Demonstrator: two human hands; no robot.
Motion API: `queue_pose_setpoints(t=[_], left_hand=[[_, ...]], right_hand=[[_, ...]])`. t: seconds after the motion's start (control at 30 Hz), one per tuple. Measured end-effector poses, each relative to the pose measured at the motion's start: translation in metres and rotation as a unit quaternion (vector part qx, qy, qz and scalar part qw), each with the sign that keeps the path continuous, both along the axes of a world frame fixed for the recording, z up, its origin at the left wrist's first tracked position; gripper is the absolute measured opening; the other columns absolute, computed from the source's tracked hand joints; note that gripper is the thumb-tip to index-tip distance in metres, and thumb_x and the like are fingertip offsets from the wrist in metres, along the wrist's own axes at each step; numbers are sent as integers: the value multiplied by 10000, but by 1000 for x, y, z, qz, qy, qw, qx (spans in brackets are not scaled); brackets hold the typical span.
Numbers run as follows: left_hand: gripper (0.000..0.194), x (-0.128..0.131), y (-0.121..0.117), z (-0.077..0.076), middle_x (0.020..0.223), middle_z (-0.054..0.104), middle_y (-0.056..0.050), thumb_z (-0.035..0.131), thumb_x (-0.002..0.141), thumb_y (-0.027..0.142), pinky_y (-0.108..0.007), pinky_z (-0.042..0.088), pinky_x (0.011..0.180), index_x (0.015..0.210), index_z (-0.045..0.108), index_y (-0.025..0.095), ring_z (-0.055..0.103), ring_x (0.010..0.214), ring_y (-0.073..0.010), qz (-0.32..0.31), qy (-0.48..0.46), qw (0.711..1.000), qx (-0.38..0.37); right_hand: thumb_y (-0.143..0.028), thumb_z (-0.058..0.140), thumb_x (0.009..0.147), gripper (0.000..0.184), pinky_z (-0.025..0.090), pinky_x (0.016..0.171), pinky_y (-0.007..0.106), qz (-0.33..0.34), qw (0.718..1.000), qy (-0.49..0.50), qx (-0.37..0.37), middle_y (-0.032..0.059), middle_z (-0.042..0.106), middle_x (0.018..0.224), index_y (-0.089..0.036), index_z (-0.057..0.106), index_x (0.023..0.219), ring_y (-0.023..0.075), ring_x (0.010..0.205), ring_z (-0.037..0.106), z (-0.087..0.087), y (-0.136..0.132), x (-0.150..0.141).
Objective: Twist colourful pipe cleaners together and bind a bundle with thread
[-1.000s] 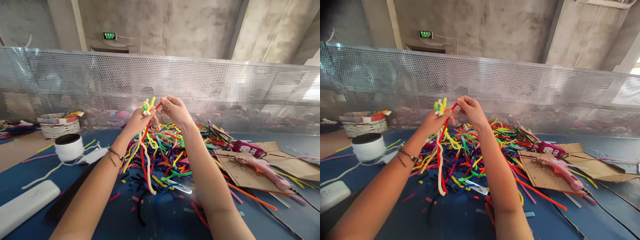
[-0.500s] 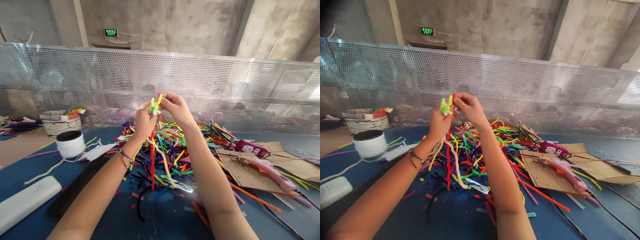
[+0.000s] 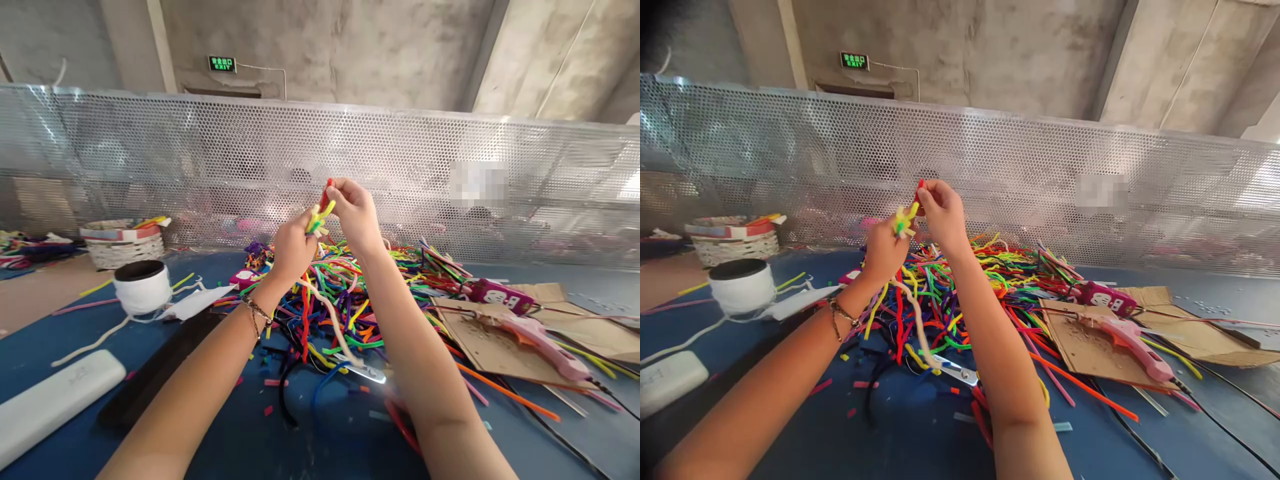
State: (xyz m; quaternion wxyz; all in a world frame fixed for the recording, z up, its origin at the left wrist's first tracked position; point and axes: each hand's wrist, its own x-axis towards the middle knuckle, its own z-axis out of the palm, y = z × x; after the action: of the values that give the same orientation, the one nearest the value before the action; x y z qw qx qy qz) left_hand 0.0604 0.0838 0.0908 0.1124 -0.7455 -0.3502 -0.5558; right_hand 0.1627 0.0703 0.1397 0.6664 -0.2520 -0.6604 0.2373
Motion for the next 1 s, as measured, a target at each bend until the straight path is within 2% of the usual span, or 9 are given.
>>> queue_pose_setpoints(t=[0.17,0.3,0.43,0.6,0.83,1.0], left_hand=[[414,0,-6,1,738,683,-47,464,707,59,-254,413,545,1094,559,169,612,623,-183,111,112,987,22],[334,4,-8,0,730,683,-52,453,755,80,-231,391,486,1061,560,159,633,637,-180,141,202,968,44],[275,7,-8,-1,730,682,-68,456,788,119,-230,410,490,1045,551,137,642,638,-186,150,253,954,52],[236,10,-11,-1,724,675,-76,403,824,115,-243,421,476,1009,549,121,644,623,-202,124,319,937,63],[219,18,-17,-4,587,636,-73,363,825,70,-224,405,443,923,556,101,628,554,-191,112,346,930,54],[230,21,-20,-3,611,645,-65,361,828,77,-212,405,443,967,542,107,629,552,-178,102,352,930,39]], right_hand=[[-85,420,769,171,353,501,190,-16,1000,-5,-1,-64,423,536,-175,429,624,34,479,401,1,1,3],[-102,429,758,151,361,508,194,-63,998,15,-4,-56,434,556,-178,437,629,43,503,422,3,4,11],[-129,444,752,127,357,496,191,-87,996,17,-11,-57,432,556,-179,448,636,42,493,414,3,10,18],[-152,442,752,106,361,497,182,-109,993,51,-10,-57,444,568,-180,449,650,38,499,431,2,16,28],[-151,436,758,134,343,494,182,-116,987,106,-35,-52,442,566,-182,444,628,41,518,459,5,15,42],[-194,455,751,116,345,501,186,-128,986,104,-23,-50,451,591,-192,440,635,45,534,470,5,18,55]])
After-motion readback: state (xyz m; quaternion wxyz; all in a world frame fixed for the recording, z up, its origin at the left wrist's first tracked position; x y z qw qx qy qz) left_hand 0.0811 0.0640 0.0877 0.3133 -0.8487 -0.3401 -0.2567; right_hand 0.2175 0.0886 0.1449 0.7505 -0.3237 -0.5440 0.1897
